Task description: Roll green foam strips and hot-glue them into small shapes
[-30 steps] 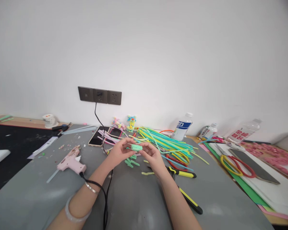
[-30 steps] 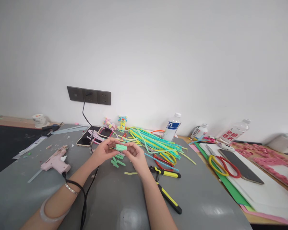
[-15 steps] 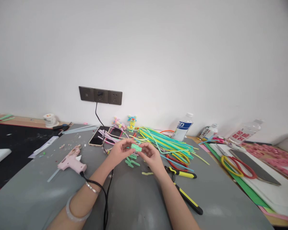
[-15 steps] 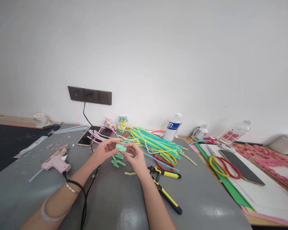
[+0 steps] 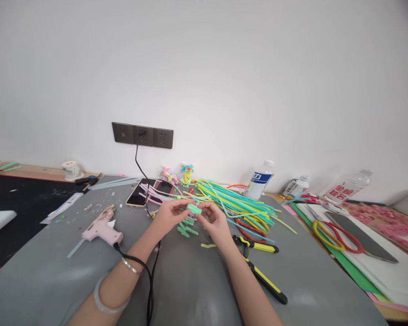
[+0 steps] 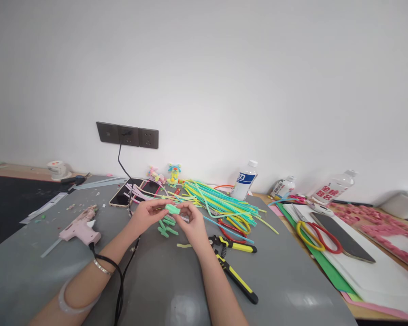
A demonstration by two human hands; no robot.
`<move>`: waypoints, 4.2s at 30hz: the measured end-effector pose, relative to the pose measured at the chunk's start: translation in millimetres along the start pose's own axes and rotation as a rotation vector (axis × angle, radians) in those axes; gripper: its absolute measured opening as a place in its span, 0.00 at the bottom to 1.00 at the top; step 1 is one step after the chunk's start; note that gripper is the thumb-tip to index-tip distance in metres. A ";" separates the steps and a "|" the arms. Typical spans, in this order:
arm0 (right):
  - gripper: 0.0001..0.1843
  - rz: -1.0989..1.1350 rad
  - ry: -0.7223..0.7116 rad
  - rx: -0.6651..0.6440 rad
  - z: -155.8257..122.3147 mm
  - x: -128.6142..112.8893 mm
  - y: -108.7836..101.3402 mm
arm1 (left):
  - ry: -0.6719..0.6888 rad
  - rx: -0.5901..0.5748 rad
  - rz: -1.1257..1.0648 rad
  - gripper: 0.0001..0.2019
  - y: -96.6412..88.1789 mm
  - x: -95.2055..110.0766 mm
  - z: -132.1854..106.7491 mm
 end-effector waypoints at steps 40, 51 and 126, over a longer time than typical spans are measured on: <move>0.16 0.103 0.143 -0.093 -1.2 12.3 4.9 | -0.055 0.024 -0.023 0.18 -1.6 -8.3 1.5; 0.16 0.100 0.145 -0.095 -1.3 15.3 5.1 | -0.042 -0.002 -0.012 0.17 1.3 -5.9 1.1; 0.16 0.154 0.083 -0.019 0.2 -0.1 -2.1 | -0.017 -0.015 0.031 0.16 0.4 2.5 1.2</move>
Point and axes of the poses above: each hand's wrist, its own z-axis towards the middle knuckle, its own y-axis out of the palm, x = y × z, the point moved 10 cm from there along z, towards the middle knuckle, and after that the axes turned 6 degrees about x, right-handed, at the moved point
